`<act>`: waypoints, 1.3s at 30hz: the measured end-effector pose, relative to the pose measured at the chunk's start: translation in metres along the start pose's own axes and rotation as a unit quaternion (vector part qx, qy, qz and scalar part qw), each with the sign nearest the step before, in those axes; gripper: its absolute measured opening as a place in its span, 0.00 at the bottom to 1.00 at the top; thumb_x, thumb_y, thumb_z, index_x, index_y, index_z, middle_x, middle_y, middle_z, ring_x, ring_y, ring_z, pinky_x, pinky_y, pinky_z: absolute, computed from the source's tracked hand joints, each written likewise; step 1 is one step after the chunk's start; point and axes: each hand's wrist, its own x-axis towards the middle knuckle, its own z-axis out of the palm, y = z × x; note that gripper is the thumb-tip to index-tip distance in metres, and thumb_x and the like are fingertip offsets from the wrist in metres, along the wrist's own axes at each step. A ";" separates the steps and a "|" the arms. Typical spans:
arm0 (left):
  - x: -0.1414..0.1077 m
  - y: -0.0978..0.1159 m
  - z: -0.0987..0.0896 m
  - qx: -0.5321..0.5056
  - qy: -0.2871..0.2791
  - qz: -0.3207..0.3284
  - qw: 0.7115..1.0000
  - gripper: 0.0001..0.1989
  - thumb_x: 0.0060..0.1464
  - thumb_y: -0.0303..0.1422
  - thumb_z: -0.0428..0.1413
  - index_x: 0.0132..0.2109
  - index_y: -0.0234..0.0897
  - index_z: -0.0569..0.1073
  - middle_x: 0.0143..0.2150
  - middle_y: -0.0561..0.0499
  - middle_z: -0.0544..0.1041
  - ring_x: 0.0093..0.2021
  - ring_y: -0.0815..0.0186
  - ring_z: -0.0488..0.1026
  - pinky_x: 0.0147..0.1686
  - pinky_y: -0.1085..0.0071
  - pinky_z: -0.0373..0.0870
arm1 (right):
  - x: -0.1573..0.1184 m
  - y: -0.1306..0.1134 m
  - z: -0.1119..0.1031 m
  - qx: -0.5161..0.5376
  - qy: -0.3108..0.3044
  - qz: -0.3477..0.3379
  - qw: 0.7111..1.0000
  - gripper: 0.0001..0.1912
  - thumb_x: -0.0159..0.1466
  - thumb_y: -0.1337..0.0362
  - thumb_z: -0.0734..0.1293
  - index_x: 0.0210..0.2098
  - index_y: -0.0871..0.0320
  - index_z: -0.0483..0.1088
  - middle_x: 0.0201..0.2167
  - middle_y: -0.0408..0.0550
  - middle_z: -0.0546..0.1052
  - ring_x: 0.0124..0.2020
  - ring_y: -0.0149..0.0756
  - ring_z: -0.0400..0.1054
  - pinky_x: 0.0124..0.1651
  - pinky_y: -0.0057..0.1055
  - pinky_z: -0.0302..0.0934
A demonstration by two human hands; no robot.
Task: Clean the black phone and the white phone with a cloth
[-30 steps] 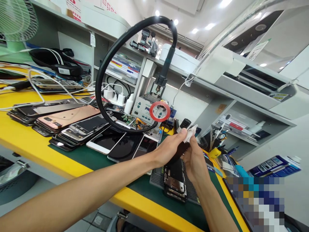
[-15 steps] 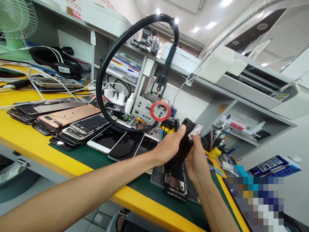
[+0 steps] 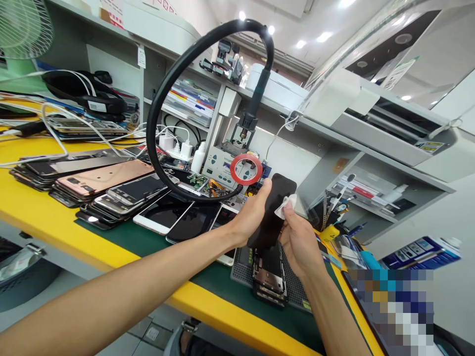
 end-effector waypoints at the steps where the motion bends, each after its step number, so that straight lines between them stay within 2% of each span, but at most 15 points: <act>1: 0.000 0.001 0.000 0.011 0.001 0.002 1.000 0.27 0.57 0.54 0.55 0.50 0.37 0.79 0.48 0.45 0.81 0.60 0.53 0.70 0.63 0.61 0.60 | -0.001 0.000 0.000 0.003 -0.009 0.000 1.000 0.23 0.62 0.48 0.71 0.48 0.58 0.77 0.39 0.49 0.82 0.45 0.46 0.75 0.46 0.38 0.71; 4: 0.000 0.006 0.000 0.013 0.001 -0.011 1.000 0.29 0.59 0.55 0.52 0.52 0.36 0.78 0.45 0.44 0.82 0.54 0.53 0.75 0.58 0.60 0.66 | -0.004 -0.002 0.002 0.007 -0.037 0.003 0.999 0.20 0.63 0.50 0.72 0.48 0.57 0.77 0.40 0.48 0.81 0.45 0.43 0.74 0.46 0.36 0.70; 8: 0.002 0.009 -0.002 -0.019 -0.001 -0.067 0.998 0.33 0.57 0.58 0.51 0.52 0.35 0.79 0.42 0.43 0.83 0.47 0.52 0.78 0.51 0.60 0.72 | -0.006 -0.006 0.001 -0.007 -0.067 0.000 0.998 0.19 0.61 0.51 0.73 0.47 0.55 0.76 0.37 0.45 0.80 0.42 0.40 0.74 0.46 0.34 0.69; 14: 0.007 0.009 -0.007 -0.023 -0.010 -0.109 0.994 0.39 0.53 0.63 0.49 0.49 0.30 0.79 0.38 0.40 0.82 0.36 0.56 0.79 0.41 0.63 0.75 | -0.008 -0.011 0.001 -0.034 -0.122 0.000 0.992 0.19 0.59 0.55 0.75 0.47 0.56 0.75 0.42 0.47 0.79 0.41 0.37 0.72 0.43 0.27 0.67; 18: 0.009 0.009 -0.011 -0.032 -0.016 -0.103 0.994 0.38 0.53 0.63 0.50 0.50 0.33 0.79 0.41 0.41 0.82 0.38 0.55 0.80 0.41 0.62 0.76 | -0.010 -0.016 -0.001 -0.027 -0.137 0.014 0.990 0.23 0.58 0.58 0.76 0.52 0.55 0.74 0.43 0.47 0.79 0.38 0.36 0.73 0.40 0.27 0.66; 22: 0.010 0.008 -0.013 -0.030 -0.021 -0.115 0.993 0.39 0.50 0.64 0.52 0.48 0.33 0.79 0.44 0.40 0.82 0.41 0.53 0.80 0.41 0.62 0.76 | -0.012 -0.018 -0.005 -0.016 -0.161 0.029 0.986 0.30 0.57 0.62 0.76 0.58 0.55 0.70 0.43 0.48 0.79 0.42 0.40 0.73 0.43 0.31 0.67; 25: 0.009 0.008 -0.012 -0.029 -0.012 -0.118 0.993 0.39 0.50 0.64 0.52 0.48 0.32 0.80 0.44 0.39 0.82 0.42 0.53 0.80 0.42 0.62 0.76 | -0.010 -0.014 -0.005 -0.017 -0.149 0.021 0.988 0.28 0.56 0.63 0.77 0.55 0.56 0.72 0.44 0.48 0.80 0.43 0.39 0.73 0.44 0.30 0.67; 28: 0.007 0.009 -0.009 -0.026 0.000 -0.135 0.991 0.38 0.49 0.64 0.53 0.47 0.34 0.80 0.43 0.40 0.82 0.42 0.52 0.79 0.42 0.61 0.76 | -0.006 -0.007 -0.003 -0.020 -0.094 0.005 0.995 0.17 0.58 0.57 0.76 0.44 0.59 0.77 0.41 0.49 0.80 0.42 0.38 0.73 0.44 0.29 0.67; 31: 0.006 0.010 -0.007 -0.030 -0.008 -0.146 0.989 0.38 0.49 0.65 0.53 0.46 0.34 0.81 0.42 0.41 0.83 0.42 0.51 0.79 0.40 0.62 0.76 | -0.003 -0.003 -0.002 -0.029 -0.062 0.017 0.998 0.17 0.60 0.51 0.74 0.37 0.60 0.79 0.36 0.49 0.80 0.42 0.41 0.73 0.45 0.33 0.68; 33: 0.007 0.012 -0.007 -0.037 -0.006 -0.145 0.989 0.38 0.50 0.64 0.51 0.46 0.33 0.80 0.41 0.40 0.82 0.39 0.54 0.80 0.36 0.64 0.76 | -0.004 -0.003 -0.002 -0.038 -0.088 0.042 0.994 0.18 0.61 0.50 0.73 0.39 0.60 0.78 0.36 0.50 0.80 0.42 0.42 0.73 0.45 0.35 0.68; 35: 0.008 0.014 -0.008 -0.045 -0.004 -0.135 0.990 0.37 0.53 0.63 0.50 0.46 0.31 0.80 0.40 0.39 0.82 0.35 0.58 0.79 0.34 0.67 0.76 | -0.006 -0.006 -0.003 -0.043 -0.142 0.059 0.987 0.17 0.63 0.53 0.73 0.44 0.59 0.77 0.38 0.50 0.80 0.41 0.41 0.73 0.45 0.35 0.69; 39: 0.011 0.016 -0.014 -0.051 -0.018 -0.105 0.993 0.36 0.56 0.61 0.48 0.46 0.31 0.79 0.43 0.39 0.82 0.34 0.61 0.78 0.36 0.68 0.76 | -0.009 -0.011 -0.006 -0.042 -0.226 0.071 0.971 0.23 0.63 0.60 0.73 0.56 0.56 0.70 0.44 0.51 0.78 0.40 0.40 0.73 0.43 0.35 0.70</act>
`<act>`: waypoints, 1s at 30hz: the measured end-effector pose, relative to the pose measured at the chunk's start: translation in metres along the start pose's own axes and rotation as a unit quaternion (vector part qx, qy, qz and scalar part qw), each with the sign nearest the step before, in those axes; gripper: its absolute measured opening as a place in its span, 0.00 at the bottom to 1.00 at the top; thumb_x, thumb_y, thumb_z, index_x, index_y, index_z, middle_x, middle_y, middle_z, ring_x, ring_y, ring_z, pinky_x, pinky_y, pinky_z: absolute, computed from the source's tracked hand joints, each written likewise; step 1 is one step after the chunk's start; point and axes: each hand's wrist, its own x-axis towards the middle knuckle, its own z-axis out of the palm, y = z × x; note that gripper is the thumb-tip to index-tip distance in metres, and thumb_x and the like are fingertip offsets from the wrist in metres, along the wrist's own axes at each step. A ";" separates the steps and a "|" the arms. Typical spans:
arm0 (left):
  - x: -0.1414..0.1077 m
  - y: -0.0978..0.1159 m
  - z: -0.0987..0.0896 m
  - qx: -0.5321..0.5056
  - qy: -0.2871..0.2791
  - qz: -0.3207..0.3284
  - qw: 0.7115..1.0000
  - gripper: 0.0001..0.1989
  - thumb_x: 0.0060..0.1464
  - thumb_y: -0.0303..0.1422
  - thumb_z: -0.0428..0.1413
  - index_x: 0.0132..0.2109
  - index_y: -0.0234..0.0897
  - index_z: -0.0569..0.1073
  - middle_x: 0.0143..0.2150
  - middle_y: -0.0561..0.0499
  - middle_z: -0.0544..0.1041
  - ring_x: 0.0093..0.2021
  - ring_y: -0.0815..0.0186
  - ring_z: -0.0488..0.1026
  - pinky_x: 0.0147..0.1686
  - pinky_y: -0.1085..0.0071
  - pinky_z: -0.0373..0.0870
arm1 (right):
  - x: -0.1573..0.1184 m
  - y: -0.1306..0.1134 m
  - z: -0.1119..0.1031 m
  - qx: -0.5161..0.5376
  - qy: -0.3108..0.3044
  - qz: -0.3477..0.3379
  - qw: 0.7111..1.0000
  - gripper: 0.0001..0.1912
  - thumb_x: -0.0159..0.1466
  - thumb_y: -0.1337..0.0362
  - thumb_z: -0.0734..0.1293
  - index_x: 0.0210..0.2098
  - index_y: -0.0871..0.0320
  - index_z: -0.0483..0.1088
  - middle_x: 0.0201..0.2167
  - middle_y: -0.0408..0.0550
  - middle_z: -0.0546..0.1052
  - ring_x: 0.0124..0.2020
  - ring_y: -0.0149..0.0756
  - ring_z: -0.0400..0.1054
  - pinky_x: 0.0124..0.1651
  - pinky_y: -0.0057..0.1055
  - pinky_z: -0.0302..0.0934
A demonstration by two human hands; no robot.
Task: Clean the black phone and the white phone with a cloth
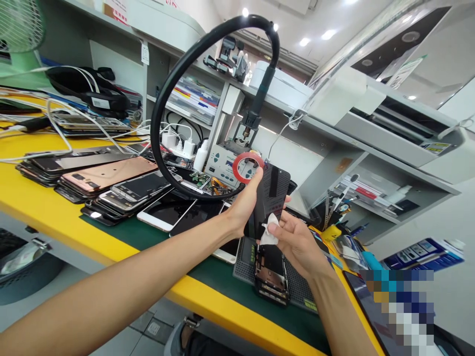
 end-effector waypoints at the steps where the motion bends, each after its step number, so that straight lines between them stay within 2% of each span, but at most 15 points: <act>1: 0.000 0.000 -0.001 0.002 -0.003 -0.001 1.000 0.36 0.55 0.62 0.49 0.46 0.31 0.79 0.44 0.38 0.81 0.35 0.60 0.79 0.37 0.67 0.77 | -0.001 0.000 0.000 -0.001 -0.008 -0.002 1.000 0.24 0.63 0.61 0.74 0.57 0.55 0.69 0.45 0.52 0.77 0.40 0.39 0.72 0.43 0.35 0.70; 7: -0.001 0.000 0.000 0.010 -0.008 -0.017 1.000 0.38 0.55 0.63 0.47 0.44 0.29 0.79 0.43 0.37 0.81 0.36 0.57 0.79 0.35 0.66 0.77 | -0.001 0.002 -0.003 -0.005 -0.010 -0.014 1.000 0.23 0.62 0.66 0.74 0.56 0.55 0.70 0.41 0.48 0.77 0.38 0.37 0.71 0.43 0.34 0.70; 12: -0.001 0.002 0.002 0.001 -0.002 -0.008 1.000 0.36 0.57 0.61 0.46 0.45 0.31 0.78 0.41 0.38 0.81 0.35 0.57 0.79 0.34 0.65 0.77 | 0.000 0.005 -0.004 -0.012 0.006 -0.011 1.000 0.22 0.60 0.66 0.75 0.53 0.55 0.72 0.39 0.47 0.78 0.36 0.35 0.71 0.42 0.31 0.69; 18: 0.000 0.004 0.001 -0.012 0.005 0.009 1.000 0.36 0.57 0.61 0.46 0.43 0.31 0.79 0.38 0.39 0.81 0.34 0.58 0.79 0.34 0.67 0.77 | 0.001 0.005 -0.002 -0.020 0.030 0.012 0.999 0.21 0.59 0.63 0.76 0.51 0.57 0.74 0.44 0.50 0.79 0.43 0.38 0.72 0.46 0.31 0.67; 23: 0.000 0.004 0.002 -0.013 0.007 0.010 1.000 0.36 0.58 0.61 0.45 0.43 0.31 0.78 0.37 0.40 0.81 0.33 0.59 0.79 0.33 0.67 0.77 | 0.002 0.007 -0.002 -0.029 0.026 0.006 0.999 0.20 0.59 0.63 0.77 0.50 0.57 0.75 0.42 0.48 0.79 0.41 0.34 0.71 0.44 0.28 0.67; 26: -0.001 0.004 0.003 -0.006 0.011 0.000 1.000 0.37 0.58 0.61 0.44 0.43 0.31 0.78 0.35 0.40 0.81 0.30 0.60 0.78 0.29 0.68 0.76 | 0.003 0.010 -0.001 -0.040 0.046 -0.003 0.998 0.16 0.60 0.61 0.76 0.46 0.57 0.75 0.40 0.47 0.79 0.38 0.34 0.70 0.42 0.29 0.68; 30: -0.005 0.006 0.006 0.008 0.005 -0.054 0.998 0.40 0.57 0.64 0.40 0.44 0.30 0.77 0.33 0.40 0.80 0.23 0.62 0.75 0.18 0.69 0.71 | 0.004 0.011 0.002 -0.064 0.064 -0.004 0.996 0.14 0.62 0.55 0.74 0.42 0.59 0.76 0.34 0.46 0.76 0.35 0.35 0.68 0.37 0.33 0.71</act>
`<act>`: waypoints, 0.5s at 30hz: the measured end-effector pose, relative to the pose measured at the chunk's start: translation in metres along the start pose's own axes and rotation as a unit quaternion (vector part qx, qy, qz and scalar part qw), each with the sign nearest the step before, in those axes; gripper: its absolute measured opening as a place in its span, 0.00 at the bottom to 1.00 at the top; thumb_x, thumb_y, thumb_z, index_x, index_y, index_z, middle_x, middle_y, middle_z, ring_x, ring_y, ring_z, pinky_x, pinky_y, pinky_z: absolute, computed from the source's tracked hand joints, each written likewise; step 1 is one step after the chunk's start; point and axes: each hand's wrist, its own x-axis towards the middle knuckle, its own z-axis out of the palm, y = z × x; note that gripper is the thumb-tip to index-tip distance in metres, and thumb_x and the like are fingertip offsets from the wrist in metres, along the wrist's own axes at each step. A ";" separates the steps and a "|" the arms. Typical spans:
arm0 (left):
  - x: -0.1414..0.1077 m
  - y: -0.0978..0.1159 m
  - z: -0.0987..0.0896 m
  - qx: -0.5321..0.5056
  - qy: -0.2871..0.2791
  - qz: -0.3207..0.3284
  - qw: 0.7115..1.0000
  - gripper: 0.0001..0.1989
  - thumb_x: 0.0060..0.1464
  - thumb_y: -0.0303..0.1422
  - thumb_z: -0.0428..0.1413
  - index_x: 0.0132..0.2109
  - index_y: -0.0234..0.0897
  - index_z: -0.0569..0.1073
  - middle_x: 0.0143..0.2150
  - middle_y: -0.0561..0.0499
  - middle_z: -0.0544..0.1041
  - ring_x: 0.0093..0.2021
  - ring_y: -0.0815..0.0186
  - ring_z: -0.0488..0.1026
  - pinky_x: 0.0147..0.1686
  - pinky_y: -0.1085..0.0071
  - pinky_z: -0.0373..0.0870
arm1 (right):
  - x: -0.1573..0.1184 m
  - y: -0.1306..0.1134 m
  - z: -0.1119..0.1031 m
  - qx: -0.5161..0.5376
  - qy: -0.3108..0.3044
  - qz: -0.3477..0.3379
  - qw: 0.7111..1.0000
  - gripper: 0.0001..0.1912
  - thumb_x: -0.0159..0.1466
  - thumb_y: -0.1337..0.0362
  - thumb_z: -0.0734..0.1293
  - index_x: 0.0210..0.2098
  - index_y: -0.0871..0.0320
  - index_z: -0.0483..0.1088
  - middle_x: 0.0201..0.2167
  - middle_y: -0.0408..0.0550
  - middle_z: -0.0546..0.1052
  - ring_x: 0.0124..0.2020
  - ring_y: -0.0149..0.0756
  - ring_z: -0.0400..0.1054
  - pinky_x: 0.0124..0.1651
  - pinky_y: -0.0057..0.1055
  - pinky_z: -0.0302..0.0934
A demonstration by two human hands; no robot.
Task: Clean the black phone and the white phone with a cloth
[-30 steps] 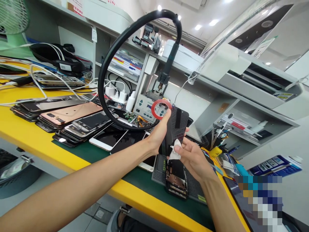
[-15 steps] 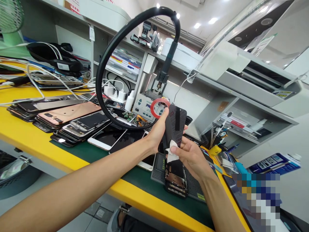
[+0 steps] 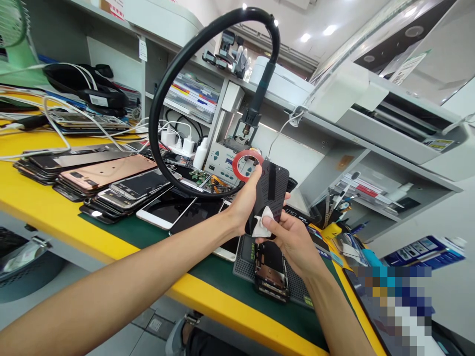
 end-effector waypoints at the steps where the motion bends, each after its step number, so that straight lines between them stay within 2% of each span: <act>1: -0.001 0.000 0.001 0.004 -0.002 -0.013 1.000 0.41 0.57 0.64 0.39 0.44 0.30 0.77 0.33 0.40 0.80 0.21 0.63 0.74 0.16 0.69 0.69 | 0.000 0.000 0.001 -0.002 0.003 0.001 1.000 0.15 0.62 0.55 0.73 0.42 0.59 0.76 0.33 0.46 0.76 0.34 0.35 0.68 0.36 0.33 0.71; 4: -0.004 0.002 0.004 0.015 -0.001 -0.034 0.999 0.42 0.56 0.65 0.37 0.45 0.31 0.77 0.32 0.41 0.80 0.19 0.63 0.72 0.12 0.70 0.65 | 0.001 -0.001 0.003 -0.002 0.013 0.004 1.000 0.15 0.61 0.54 0.74 0.40 0.59 0.76 0.32 0.46 0.76 0.33 0.34 0.67 0.36 0.33 0.72; 11: -0.006 0.001 0.006 0.056 0.002 -0.039 0.998 0.42 0.56 0.65 0.38 0.46 0.31 0.77 0.26 0.44 0.78 0.16 0.65 0.68 0.13 0.70 0.64 | 0.000 -0.002 0.004 -0.013 0.012 0.011 1.000 0.16 0.59 0.54 0.75 0.37 0.60 0.74 0.32 0.47 0.77 0.32 0.35 0.69 0.35 0.33 0.71; 15: -0.004 -0.003 0.005 0.069 0.032 -0.007 0.997 0.40 0.58 0.63 0.40 0.44 0.31 0.78 0.26 0.44 0.79 0.18 0.64 0.70 0.15 0.70 0.65 | -0.001 -0.002 0.004 -0.005 0.001 0.015 1.000 0.16 0.59 0.54 0.76 0.37 0.59 0.73 0.30 0.46 0.76 0.30 0.35 0.69 0.34 0.32 0.70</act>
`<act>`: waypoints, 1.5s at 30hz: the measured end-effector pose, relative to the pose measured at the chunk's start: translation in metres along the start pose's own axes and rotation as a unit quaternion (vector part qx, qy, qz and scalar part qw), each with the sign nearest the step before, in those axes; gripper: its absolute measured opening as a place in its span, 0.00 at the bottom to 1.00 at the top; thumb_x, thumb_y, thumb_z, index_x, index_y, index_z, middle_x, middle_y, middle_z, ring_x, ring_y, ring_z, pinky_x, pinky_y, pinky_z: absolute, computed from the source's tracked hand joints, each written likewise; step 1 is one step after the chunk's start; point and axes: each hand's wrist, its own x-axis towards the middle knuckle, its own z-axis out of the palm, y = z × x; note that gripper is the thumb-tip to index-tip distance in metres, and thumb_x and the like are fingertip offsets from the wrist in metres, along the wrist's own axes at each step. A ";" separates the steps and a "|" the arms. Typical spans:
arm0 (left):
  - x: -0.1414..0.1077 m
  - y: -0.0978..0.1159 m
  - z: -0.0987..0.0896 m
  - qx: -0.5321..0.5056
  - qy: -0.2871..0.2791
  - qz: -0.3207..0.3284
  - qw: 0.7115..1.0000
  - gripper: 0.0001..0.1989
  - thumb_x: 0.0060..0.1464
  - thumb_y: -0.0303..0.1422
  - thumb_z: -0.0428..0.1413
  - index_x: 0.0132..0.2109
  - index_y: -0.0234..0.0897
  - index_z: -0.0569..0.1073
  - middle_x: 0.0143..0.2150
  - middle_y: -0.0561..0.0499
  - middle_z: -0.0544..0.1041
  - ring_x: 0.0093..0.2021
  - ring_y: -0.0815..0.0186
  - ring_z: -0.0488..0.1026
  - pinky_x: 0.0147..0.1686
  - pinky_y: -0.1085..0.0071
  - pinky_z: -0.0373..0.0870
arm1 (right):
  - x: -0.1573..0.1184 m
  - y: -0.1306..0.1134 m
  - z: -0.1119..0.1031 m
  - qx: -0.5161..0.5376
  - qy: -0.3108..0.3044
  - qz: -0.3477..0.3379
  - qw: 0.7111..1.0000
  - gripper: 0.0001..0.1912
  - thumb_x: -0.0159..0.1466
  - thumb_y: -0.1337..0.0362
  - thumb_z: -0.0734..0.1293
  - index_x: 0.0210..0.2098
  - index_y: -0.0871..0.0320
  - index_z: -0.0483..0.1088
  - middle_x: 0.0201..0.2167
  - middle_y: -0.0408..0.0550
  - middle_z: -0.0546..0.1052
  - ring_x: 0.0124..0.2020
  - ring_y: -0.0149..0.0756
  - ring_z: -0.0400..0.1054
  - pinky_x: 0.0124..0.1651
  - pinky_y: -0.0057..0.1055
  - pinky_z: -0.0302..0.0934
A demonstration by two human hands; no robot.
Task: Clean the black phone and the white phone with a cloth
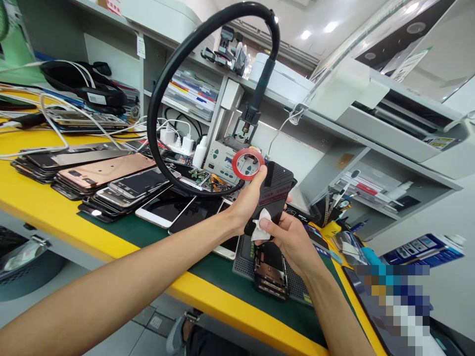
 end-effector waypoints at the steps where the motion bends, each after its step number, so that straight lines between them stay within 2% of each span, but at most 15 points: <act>1: 0.001 -0.001 -0.001 0.001 0.004 0.014 1.000 0.39 0.58 0.62 0.41 0.43 0.31 0.79 0.28 0.43 0.79 0.20 0.63 0.72 0.16 0.70 0.66 | 0.000 0.000 0.000 0.002 -0.001 0.003 1.000 0.16 0.58 0.54 0.76 0.36 0.59 0.73 0.30 0.45 0.76 0.30 0.35 0.69 0.34 0.32 0.69; 4: 0.004 -0.004 -0.003 0.002 -0.008 0.042 0.999 0.37 0.57 0.62 0.44 0.42 0.32 0.79 0.35 0.41 0.81 0.25 0.62 0.75 0.19 0.70 0.69 | 0.000 0.000 0.000 -0.001 -0.002 0.005 1.000 0.16 0.58 0.54 0.76 0.36 0.58 0.73 0.29 0.45 0.76 0.29 0.35 0.68 0.34 0.33 0.68; 8: 0.007 -0.007 -0.006 -0.002 -0.007 0.040 0.999 0.37 0.57 0.62 0.44 0.41 0.31 0.80 0.34 0.40 0.81 0.26 0.60 0.76 0.24 0.68 0.72 | -0.002 -0.002 0.000 -0.006 -0.023 0.008 1.000 0.15 0.59 0.54 0.75 0.37 0.57 0.71 0.31 0.45 0.75 0.31 0.36 0.69 0.35 0.33 0.68; 12: 0.011 -0.007 -0.008 -0.036 -0.025 0.054 0.998 0.35 0.58 0.61 0.46 0.44 0.32 0.79 0.39 0.40 0.82 0.32 0.60 0.78 0.33 0.67 0.76 | -0.006 -0.006 -0.002 -0.003 -0.054 0.004 0.999 0.14 0.62 0.57 0.74 0.42 0.56 0.70 0.32 0.43 0.73 0.32 0.35 0.69 0.36 0.32 0.68; 17: 0.012 -0.007 -0.009 -0.044 -0.035 0.066 0.996 0.34 0.58 0.59 0.47 0.46 0.32 0.79 0.40 0.40 0.82 0.33 0.60 0.78 0.35 0.67 0.76 | -0.008 -0.009 -0.004 0.007 -0.073 0.007 0.997 0.16 0.62 0.59 0.74 0.46 0.56 0.69 0.37 0.46 0.75 0.37 0.38 0.70 0.39 0.34 0.68; 20: 0.011 -0.007 -0.008 -0.034 -0.025 0.070 0.997 0.35 0.58 0.60 0.46 0.45 0.31 0.79 0.40 0.39 0.82 0.33 0.60 0.79 0.34 0.68 0.76 | -0.006 -0.007 -0.003 0.003 -0.059 0.008 0.998 0.16 0.61 0.58 0.74 0.45 0.57 0.70 0.39 0.46 0.76 0.37 0.36 0.70 0.39 0.31 0.68; 25: 0.008 -0.008 -0.006 0.011 0.024 0.086 0.996 0.35 0.58 0.60 0.47 0.44 0.32 0.80 0.39 0.40 0.82 0.33 0.58 0.79 0.31 0.68 0.76 | 0.000 0.001 0.005 -0.026 0.008 0.011 1.000 0.18 0.58 0.54 0.76 0.40 0.57 0.71 0.34 0.45 0.76 0.34 0.37 0.70 0.35 0.33 0.70; 29: 0.006 -0.008 -0.004 0.026 0.038 0.089 0.995 0.34 0.58 0.60 0.47 0.46 0.34 0.80 0.40 0.41 0.82 0.35 0.57 0.80 0.30 0.68 0.76 | 0.002 0.004 0.010 -0.022 0.040 0.008 0.999 0.19 0.56 0.52 0.77 0.39 0.57 0.73 0.32 0.45 0.76 0.32 0.36 0.70 0.32 0.32 0.71; 37: 0.003 -0.006 0.001 0.022 0.052 0.074 0.996 0.34 0.58 0.60 0.48 0.46 0.33 0.80 0.39 0.40 0.82 0.32 0.57 0.79 0.25 0.68 0.75 | 0.003 0.007 0.010 -0.040 0.055 0.004 0.998 0.23 0.52 0.52 0.78 0.41 0.59 0.73 0.33 0.47 0.78 0.29 0.35 0.70 0.31 0.32 0.70; 45: 0.007 -0.010 -0.005 0.019 0.038 0.104 0.994 0.34 0.57 0.59 0.48 0.47 0.33 0.80 0.40 0.41 0.82 0.34 0.57 0.80 0.30 0.68 0.76 | 0.002 0.004 0.011 -0.091 0.049 -0.007 0.995 0.24 0.54 0.51 0.78 0.41 0.58 0.69 0.32 0.45 0.77 0.27 0.34 0.69 0.31 0.33 0.70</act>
